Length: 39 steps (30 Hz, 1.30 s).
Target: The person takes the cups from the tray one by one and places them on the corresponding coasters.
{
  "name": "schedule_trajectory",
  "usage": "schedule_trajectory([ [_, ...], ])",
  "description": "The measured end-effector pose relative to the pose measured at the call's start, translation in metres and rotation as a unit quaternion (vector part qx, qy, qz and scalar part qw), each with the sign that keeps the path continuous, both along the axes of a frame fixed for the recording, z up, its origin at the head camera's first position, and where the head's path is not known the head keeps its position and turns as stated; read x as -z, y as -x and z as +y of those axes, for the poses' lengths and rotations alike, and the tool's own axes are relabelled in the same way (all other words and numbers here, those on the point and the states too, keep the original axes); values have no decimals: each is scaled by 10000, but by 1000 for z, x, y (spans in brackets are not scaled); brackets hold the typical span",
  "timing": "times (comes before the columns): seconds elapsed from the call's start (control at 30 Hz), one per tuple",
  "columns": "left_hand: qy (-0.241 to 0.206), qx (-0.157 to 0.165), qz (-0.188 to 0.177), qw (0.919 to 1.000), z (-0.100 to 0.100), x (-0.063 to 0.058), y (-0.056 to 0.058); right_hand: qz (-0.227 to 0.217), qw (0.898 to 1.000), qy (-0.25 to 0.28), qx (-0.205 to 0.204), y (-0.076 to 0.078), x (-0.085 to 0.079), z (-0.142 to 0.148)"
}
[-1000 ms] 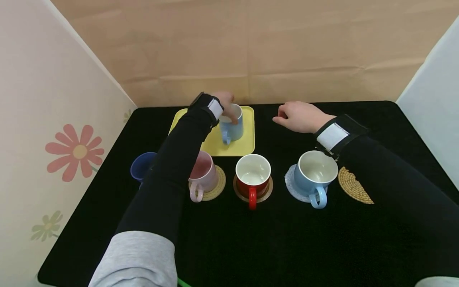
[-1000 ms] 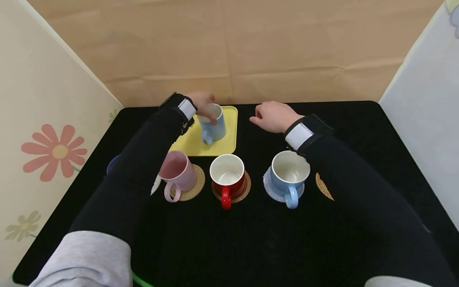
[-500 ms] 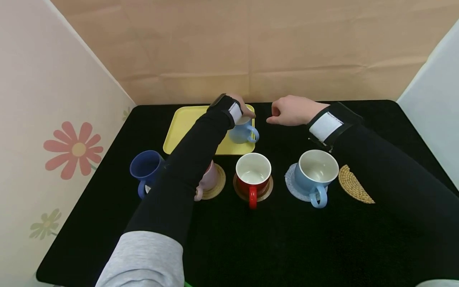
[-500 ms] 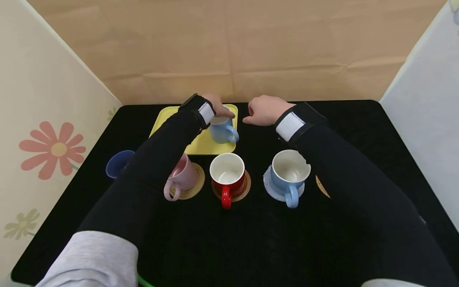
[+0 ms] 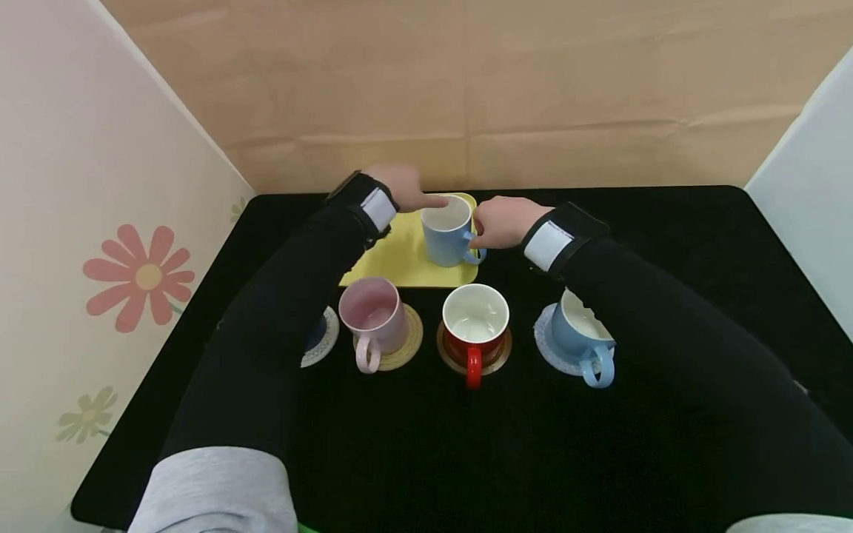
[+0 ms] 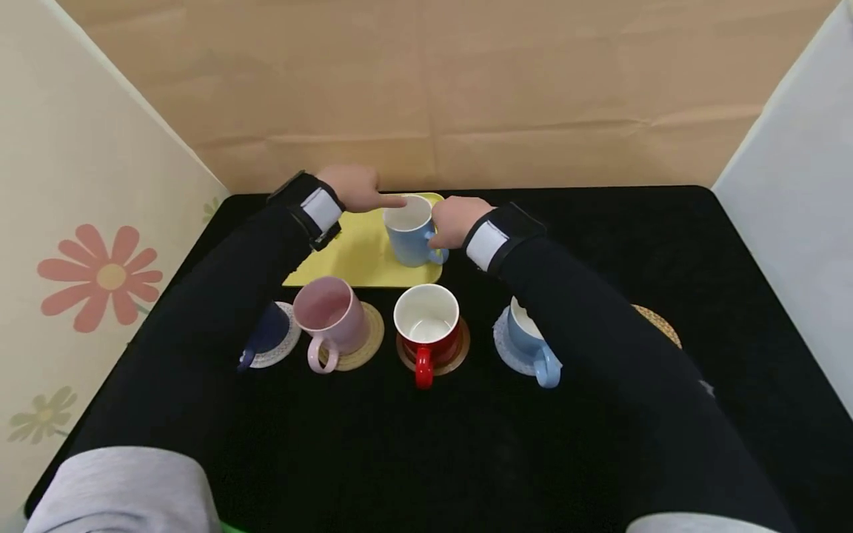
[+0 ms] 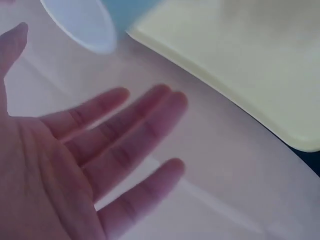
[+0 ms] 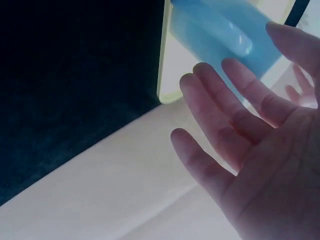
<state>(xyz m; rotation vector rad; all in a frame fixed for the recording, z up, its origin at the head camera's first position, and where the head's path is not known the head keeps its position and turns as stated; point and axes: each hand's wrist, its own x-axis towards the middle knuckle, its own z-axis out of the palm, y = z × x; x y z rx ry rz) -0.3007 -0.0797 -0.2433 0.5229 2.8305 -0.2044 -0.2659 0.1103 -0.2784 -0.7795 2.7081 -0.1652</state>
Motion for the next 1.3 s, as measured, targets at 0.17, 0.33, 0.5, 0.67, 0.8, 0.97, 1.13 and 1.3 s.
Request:
schedule_trajectory([
  [0.17,-427,94,-27,9990,-38,4,5,-100,9998,143,136,-1,7,-3],
  [0.33,-765,41,-161,9969,-65,11,-3,-60,9991,279,301,1,12,-3],
  [0.5,-958,53,-167,9952,-77,19,-8,-86,9988,283,397,2,15,-4],
  [0.67,-1008,92,-166,9947,-77,20,-11,-183,9987,371,291,3,17,-2],
  [0.8,-968,143,-178,9950,-73,19,-15,-261,9983,482,220,5,17,-1],
  [0.97,-867,57,-262,9959,-71,23,-16,-356,9946,895,385,6,16,-2],
  [1.13,-778,-15,-314,9965,-74,28,-12,-384,9902,1230,529,6,13,-3],
  [1.3,-780,43,-284,9965,-73,27,-13,-307,9861,1499,654,5,11,0],
])
